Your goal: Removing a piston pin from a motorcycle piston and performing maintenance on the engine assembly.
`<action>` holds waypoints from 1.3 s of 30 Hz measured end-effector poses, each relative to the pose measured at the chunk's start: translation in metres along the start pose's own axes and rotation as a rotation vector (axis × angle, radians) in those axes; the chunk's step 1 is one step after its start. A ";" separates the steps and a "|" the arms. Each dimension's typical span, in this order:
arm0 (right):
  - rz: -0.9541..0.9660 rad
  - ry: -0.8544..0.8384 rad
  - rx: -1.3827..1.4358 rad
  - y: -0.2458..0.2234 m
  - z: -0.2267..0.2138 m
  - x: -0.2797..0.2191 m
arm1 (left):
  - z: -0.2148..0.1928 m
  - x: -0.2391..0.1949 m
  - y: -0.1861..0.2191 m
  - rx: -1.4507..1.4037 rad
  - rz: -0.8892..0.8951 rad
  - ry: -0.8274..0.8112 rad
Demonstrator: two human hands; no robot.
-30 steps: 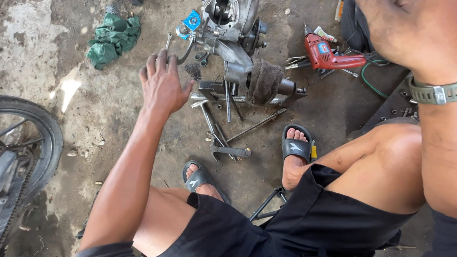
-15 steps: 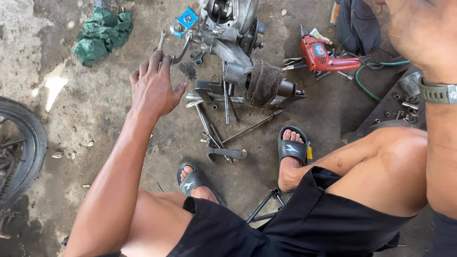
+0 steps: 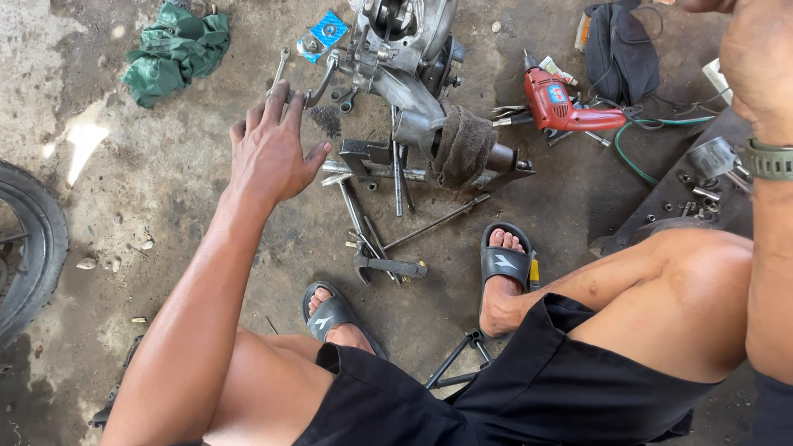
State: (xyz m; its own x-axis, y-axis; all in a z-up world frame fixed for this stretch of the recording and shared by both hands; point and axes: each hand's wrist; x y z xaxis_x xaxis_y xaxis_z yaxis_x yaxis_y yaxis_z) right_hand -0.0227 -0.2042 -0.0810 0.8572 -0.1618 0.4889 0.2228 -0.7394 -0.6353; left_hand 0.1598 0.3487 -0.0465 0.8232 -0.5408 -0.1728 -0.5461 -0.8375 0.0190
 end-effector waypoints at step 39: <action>0.316 -0.004 0.130 -0.103 0.032 0.031 | 0.016 -0.013 -0.009 -0.318 0.252 -0.022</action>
State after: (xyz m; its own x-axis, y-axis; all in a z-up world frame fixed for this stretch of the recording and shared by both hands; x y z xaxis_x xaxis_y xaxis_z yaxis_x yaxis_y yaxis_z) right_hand -0.0046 -0.1120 -0.0191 0.8952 -0.3665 0.2535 0.0029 -0.5639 -0.8258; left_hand 0.1515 0.3650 -0.0602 0.6640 -0.7336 -0.1446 -0.6528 -0.6631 0.3663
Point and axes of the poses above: each hand's wrist, its own x-axis towards the middle knuckle, its own z-axis out of the palm, y = z × x, and after that the axes turned 2 degrees about -y, right-handed
